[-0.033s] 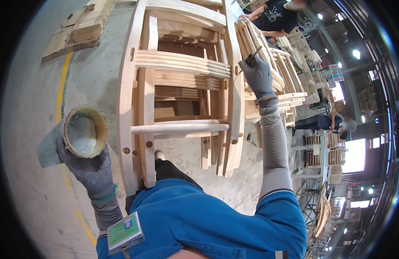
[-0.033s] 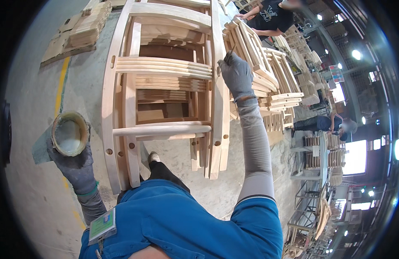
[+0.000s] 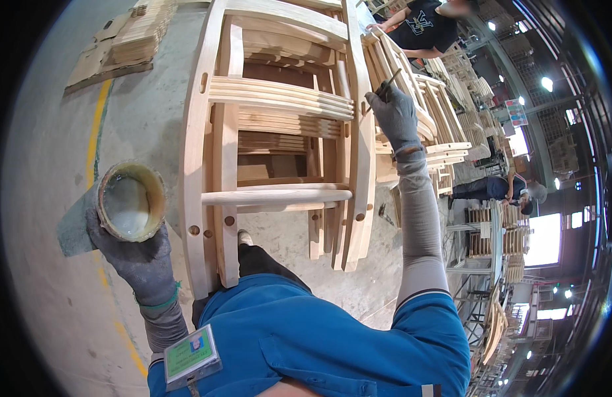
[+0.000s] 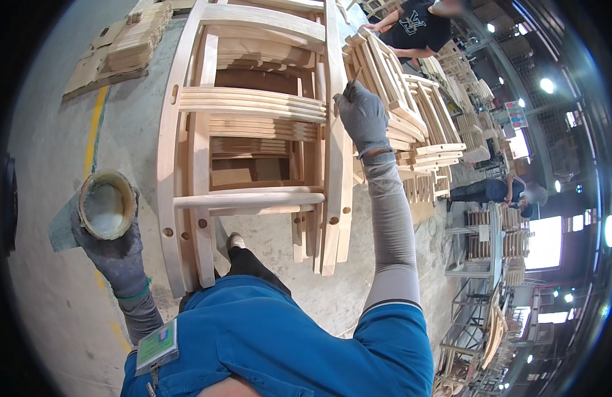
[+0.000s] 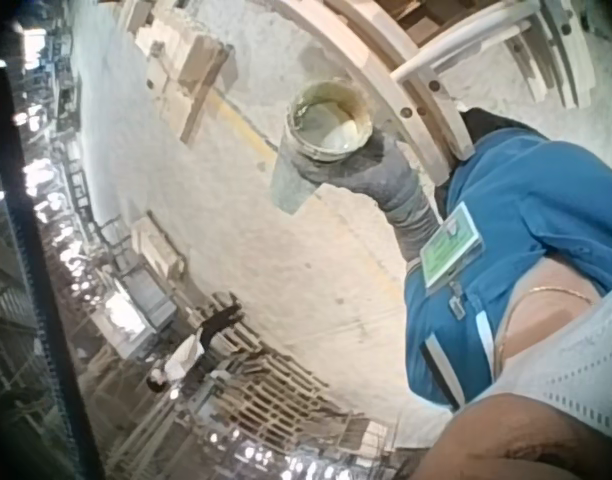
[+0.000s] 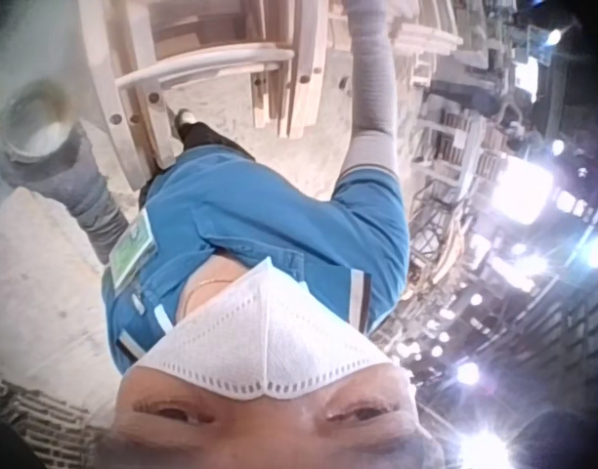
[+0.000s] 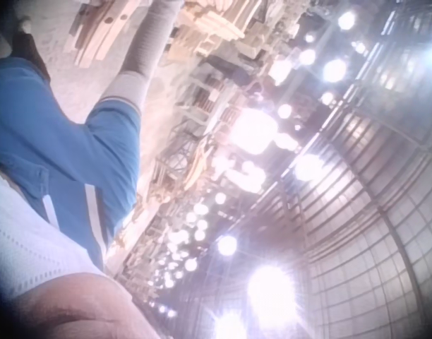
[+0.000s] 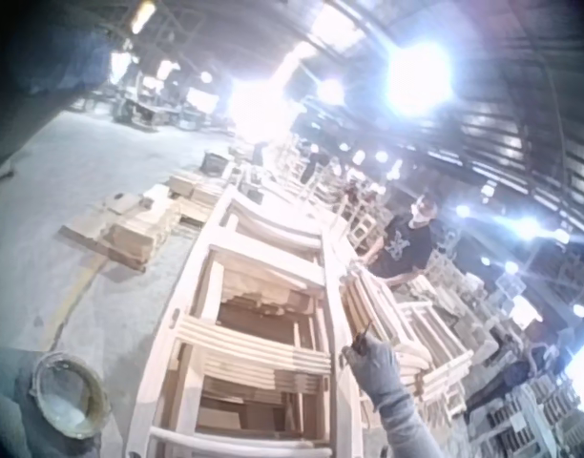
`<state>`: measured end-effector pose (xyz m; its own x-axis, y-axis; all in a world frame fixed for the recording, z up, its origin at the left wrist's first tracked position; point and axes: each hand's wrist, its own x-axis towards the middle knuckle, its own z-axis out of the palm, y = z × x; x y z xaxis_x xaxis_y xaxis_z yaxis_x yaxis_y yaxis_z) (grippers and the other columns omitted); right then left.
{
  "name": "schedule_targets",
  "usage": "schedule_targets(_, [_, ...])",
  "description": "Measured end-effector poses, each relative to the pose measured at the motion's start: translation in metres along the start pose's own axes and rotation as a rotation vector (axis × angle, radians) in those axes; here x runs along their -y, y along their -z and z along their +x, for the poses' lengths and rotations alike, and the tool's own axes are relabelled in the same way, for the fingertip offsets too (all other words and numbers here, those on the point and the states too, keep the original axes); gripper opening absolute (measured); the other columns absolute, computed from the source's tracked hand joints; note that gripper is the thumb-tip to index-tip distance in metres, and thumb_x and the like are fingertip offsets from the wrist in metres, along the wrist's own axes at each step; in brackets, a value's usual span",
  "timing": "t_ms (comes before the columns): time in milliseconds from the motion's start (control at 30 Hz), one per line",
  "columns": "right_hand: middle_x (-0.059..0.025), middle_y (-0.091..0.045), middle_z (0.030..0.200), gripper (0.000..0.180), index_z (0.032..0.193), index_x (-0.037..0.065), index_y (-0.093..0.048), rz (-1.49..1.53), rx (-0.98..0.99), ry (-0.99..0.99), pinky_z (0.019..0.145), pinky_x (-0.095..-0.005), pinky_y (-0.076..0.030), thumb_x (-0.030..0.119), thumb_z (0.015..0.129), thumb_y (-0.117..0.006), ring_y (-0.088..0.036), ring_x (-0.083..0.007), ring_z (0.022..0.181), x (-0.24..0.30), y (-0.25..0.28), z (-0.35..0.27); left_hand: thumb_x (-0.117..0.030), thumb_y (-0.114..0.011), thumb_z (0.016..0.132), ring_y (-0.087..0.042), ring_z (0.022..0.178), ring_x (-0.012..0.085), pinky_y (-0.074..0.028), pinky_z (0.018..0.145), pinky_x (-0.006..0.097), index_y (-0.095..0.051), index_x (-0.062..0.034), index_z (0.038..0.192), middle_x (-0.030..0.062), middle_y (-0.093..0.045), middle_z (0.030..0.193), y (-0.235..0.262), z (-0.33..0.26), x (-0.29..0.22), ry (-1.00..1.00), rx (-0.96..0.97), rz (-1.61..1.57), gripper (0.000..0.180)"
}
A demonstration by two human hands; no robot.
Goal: The person applies a yellowish finish to wooden chair frames using a brush. They dip the brush into a container, apply the finish to the chair, and later mix additional finish in the container using a power drill.
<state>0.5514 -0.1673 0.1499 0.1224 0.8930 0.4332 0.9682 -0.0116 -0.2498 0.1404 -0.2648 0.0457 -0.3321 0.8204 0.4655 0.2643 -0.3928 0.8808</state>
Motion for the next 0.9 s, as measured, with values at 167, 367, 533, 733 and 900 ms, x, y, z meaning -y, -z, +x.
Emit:
schedule_targets(167, [-0.0164, -0.063, 0.070, 0.019, 0.082, 0.000, -0.058, 0.017, -0.041, -0.002, 0.059, -0.0359, -0.047, 0.017, 0.078, -0.066, -0.064, -0.0299, 0.067, 0.004, 0.002, 0.008, -0.001, -0.073, 0.066, -0.035, 0.126, 0.0278, -0.026, 0.109, 0.040, -0.018, -0.0008, 0.139, 0.0169, -0.033, 0.133, -0.001, -0.006, -0.002, -0.070, -0.003, 0.056, 0.091])
schedule_targets(367, [-0.0154, -0.062, 0.067, 0.021, 0.078, 0.000, -0.058, 0.034, 0.067, 0.014, 0.057, -0.0362, -0.046, 0.018, 0.077, -0.068, -0.062, -0.0297, 0.062, 0.009, 0.004, 0.002, 0.004, -0.073, 0.061, -0.036, 0.126, 0.0268, -0.026, 0.109, 0.038, -0.019, -0.0007, 0.138, 0.0156, -0.034, 0.133, 0.011, -0.007, 0.005, 0.031, -0.087, -0.012, 0.094])
schedule_targets(533, [-0.0133, -0.057, 0.058, 0.024, 0.073, 0.002, -0.057, 0.121, -0.102, -0.092, 0.052, -0.0345, -0.042, 0.022, 0.076, -0.070, -0.056, -0.0253, 0.052, -0.008, -0.006, 0.012, 0.007, -0.071, 0.064, -0.039, 0.122, 0.0242, -0.034, 0.105, 0.036, -0.024, -0.0038, 0.137, 0.0130, -0.035, 0.134, 0.015, -0.011, 0.003, 0.051, -0.036, -0.084, 0.087])
schedule_targets(733, [-0.0124, -0.057, 0.069, 0.021, 0.073, 0.004, -0.055, 0.004, -0.318, 0.102, 0.052, -0.0370, -0.042, 0.020, 0.079, -0.068, -0.056, -0.0288, 0.058, -0.015, -0.022, -0.042, -0.001, -0.075, 0.064, -0.038, 0.124, 0.0262, -0.027, 0.108, 0.037, -0.021, 0.0006, 0.137, 0.0156, -0.037, 0.132, 0.024, -0.009, -0.007, -0.050, -0.034, 0.028, 0.090])
schedule_targets(900, [-0.0096, -0.058, 0.081, 0.006, 0.078, 0.007, -0.061, -0.084, -0.277, 0.164, 0.064, -0.0314, -0.047, 0.005, 0.076, -0.066, -0.059, -0.0258, 0.073, -0.006, -0.017, -0.095, -0.028, -0.063, 0.079, -0.036, 0.126, 0.0316, -0.025, 0.109, 0.047, -0.027, -0.0047, 0.137, 0.0163, -0.036, 0.136, 0.024, -0.010, 0.007, 0.421, -0.145, -0.622, 0.072])
